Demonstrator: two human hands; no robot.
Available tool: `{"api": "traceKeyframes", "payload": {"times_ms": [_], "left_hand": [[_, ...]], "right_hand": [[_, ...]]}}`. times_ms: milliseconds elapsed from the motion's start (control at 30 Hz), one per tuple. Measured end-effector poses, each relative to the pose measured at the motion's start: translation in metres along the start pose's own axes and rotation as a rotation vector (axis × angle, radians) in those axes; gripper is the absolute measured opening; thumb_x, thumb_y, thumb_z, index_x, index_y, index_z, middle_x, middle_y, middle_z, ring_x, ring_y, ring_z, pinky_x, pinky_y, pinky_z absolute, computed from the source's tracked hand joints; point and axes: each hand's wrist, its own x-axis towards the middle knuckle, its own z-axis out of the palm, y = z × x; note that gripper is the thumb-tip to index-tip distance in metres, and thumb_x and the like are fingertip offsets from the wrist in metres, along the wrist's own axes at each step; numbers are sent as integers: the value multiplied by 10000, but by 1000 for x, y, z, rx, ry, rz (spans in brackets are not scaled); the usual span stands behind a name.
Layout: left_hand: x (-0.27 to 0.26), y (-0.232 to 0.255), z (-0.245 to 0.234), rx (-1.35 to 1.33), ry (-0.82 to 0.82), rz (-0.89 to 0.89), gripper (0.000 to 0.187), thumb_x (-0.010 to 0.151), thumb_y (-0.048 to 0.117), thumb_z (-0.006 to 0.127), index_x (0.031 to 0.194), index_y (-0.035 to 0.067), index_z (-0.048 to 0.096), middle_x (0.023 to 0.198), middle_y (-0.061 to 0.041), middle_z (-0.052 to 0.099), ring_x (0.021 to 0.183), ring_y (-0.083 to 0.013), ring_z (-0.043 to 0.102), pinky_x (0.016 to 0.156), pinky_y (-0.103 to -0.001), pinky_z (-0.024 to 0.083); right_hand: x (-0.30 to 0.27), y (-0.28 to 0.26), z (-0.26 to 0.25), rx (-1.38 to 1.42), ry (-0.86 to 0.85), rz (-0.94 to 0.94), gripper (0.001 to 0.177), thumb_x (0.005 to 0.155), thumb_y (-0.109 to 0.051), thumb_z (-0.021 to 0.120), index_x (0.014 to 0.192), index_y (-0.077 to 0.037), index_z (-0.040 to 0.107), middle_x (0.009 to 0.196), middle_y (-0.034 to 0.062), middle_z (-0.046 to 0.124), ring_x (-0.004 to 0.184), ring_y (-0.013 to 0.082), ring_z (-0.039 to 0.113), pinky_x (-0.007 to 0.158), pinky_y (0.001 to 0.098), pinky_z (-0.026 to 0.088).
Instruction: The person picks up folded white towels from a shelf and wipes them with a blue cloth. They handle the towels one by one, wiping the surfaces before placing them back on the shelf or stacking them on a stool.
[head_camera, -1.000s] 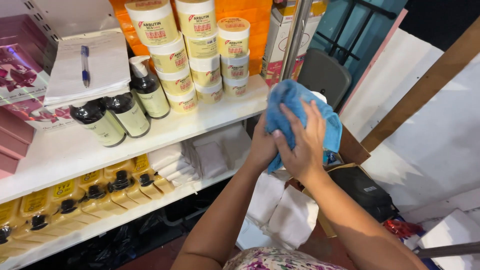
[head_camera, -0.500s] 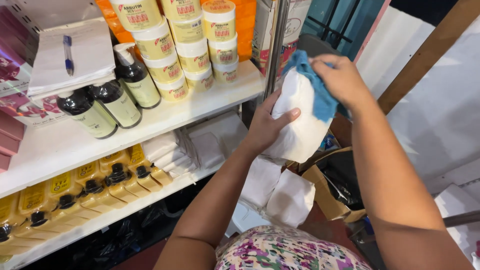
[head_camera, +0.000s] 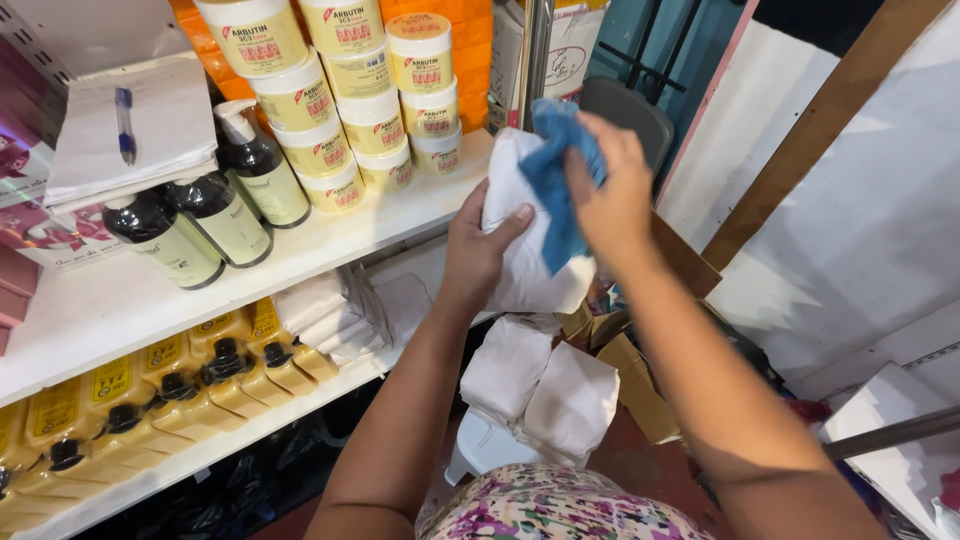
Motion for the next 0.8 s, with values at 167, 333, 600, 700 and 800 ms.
{"api": "traceKeyframes", "payload": {"times_ms": [167,333,600,700,800], "left_hand": [[18,-17,-21,21,69,172,549,912,-8,669,1441,-3,524,1237,-64,695,1058,-140,674,937,-303,556],[20,-22,-22,17,161,87,552,965,21,664,1491,25,496,1133,-92,682,901,-162,613,762,-310,513],[20,-15,1,164,186,261,583,947,64,748,1466,-18,494,1252,-117,696,1073,-162,669,938,-314,553],[16,-5,7,519,346,335,641,915,129,776,1477,16,490,1298,-153,705,1142,-193,683,987,-339,547],[8,1,13,814,338,493,682,901,145,797,1493,20,481,1306,-221,673,1185,-313,682,985,-424,535]], "right_hand": [[-68,-28,15,-212,-11,-377,607,899,-64,671,1485,-81,515,1481,308,420,1385,489,397,1170,538,319],[-60,-1,20,-71,6,-334,599,935,-12,643,1509,-82,485,1508,291,420,1408,454,416,1183,491,336],[-70,-19,18,155,23,-25,656,1018,-94,610,1603,-65,314,1483,223,391,1386,333,464,1177,392,372],[-97,-13,27,85,-54,-186,736,1008,-140,612,1624,-22,227,1565,262,287,1450,361,385,1218,409,306],[-91,34,46,239,-68,-87,684,1095,-261,544,1662,-30,238,1665,204,310,1552,341,336,1288,406,255]]}}
